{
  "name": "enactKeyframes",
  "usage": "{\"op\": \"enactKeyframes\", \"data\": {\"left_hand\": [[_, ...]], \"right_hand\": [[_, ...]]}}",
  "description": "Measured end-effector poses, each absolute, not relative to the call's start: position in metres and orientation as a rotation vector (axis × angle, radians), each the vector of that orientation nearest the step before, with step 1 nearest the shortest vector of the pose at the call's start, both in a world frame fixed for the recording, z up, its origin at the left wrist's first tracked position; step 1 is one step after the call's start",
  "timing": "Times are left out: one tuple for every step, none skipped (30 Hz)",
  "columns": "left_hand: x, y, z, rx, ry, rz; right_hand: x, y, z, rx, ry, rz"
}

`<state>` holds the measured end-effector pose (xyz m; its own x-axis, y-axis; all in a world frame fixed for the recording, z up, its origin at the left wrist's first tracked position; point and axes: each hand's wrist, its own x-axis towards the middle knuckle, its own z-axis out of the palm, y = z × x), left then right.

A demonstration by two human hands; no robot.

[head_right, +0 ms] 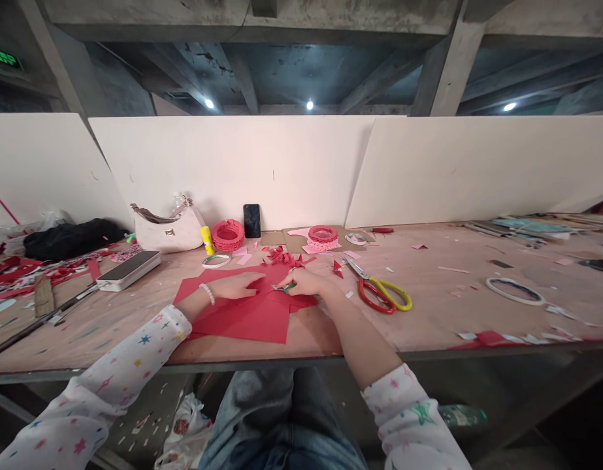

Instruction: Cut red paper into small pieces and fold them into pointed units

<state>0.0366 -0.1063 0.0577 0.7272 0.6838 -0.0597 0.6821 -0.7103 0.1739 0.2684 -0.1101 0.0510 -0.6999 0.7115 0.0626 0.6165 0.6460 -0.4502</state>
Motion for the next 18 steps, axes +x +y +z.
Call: {"op": "enactKeyframes", "data": {"left_hand": [[0.0363, -0.1057, 0.0571, 2.742, 1.093, 0.012], [0.0359, -0.1052, 0.0568, 2.739, 1.087, 0.013], [0.0355, -0.1047, 0.0568, 2.739, 1.078, 0.016], [0.0350, -0.1044, 0.0570, 2.742, 1.065, 0.018], [0.0347, -0.1043, 0.0574, 2.746, 1.050, 0.018], [0.0344, -0.1044, 0.0579, 2.752, 1.034, 0.018], [0.0344, -0.1047, 0.0583, 2.761, 1.015, 0.015], [0.0345, -0.1052, 0.0588, 2.772, 0.994, 0.009], [0.0348, -0.1059, 0.0592, 2.786, 0.972, 0.000], [0.0353, -0.1067, 0.0595, 2.800, 0.953, -0.007], [0.0360, -0.1075, 0.0596, 2.812, 0.939, -0.015], [0.0368, -0.1082, 0.0597, 2.817, 0.933, -0.027], [0.0376, -0.1089, 0.0598, 2.817, 0.935, -0.039], [0.0385, -0.1095, 0.0598, 2.814, 0.940, -0.048], [0.0393, -0.1101, 0.0599, 2.810, 0.940, -0.058], [0.0400, -0.1106, 0.0601, 2.805, 0.935, -0.067], [0.0406, -0.1111, 0.0605, 2.802, 0.927, -0.073], [0.0411, -0.1116, 0.0609, 2.799, 0.923, -0.076]], "right_hand": [[0.2687, -0.1098, 0.0502, -1.077, -2.627, 0.608], [0.2690, -0.1098, 0.0498, -1.074, -2.626, 0.626], [0.2692, -0.1100, 0.0496, -1.070, -2.627, 0.638], [0.2693, -0.1106, 0.0498, -1.066, -2.632, 0.647], [0.2693, -0.1112, 0.0502, -1.067, -2.637, 0.650], [0.2692, -0.1118, 0.0506, -1.073, -2.642, 0.653], [0.2689, -0.1124, 0.0511, -1.081, -2.646, 0.656], [0.2686, -0.1128, 0.0514, -1.091, -2.646, 0.661], [0.2682, -0.1132, 0.0516, -1.096, -2.646, 0.666], [0.2678, -0.1135, 0.0517, -1.094, -2.646, 0.673], [0.2672, -0.1139, 0.0518, -1.086, -2.649, 0.679], [0.2664, -0.1145, 0.0519, -1.071, -2.653, 0.679], [0.2656, -0.1152, 0.0520, -1.054, -2.657, 0.674], [0.2647, -0.1160, 0.0521, -1.036, -2.662, 0.666], [0.2638, -0.1169, 0.0523, -1.024, -2.663, 0.653], [0.2629, -0.1178, 0.0525, -1.017, -2.660, 0.638], [0.2622, -0.1185, 0.0528, -1.014, -2.658, 0.624], [0.2616, -0.1190, 0.0532, -1.015, -2.659, 0.614]]}}
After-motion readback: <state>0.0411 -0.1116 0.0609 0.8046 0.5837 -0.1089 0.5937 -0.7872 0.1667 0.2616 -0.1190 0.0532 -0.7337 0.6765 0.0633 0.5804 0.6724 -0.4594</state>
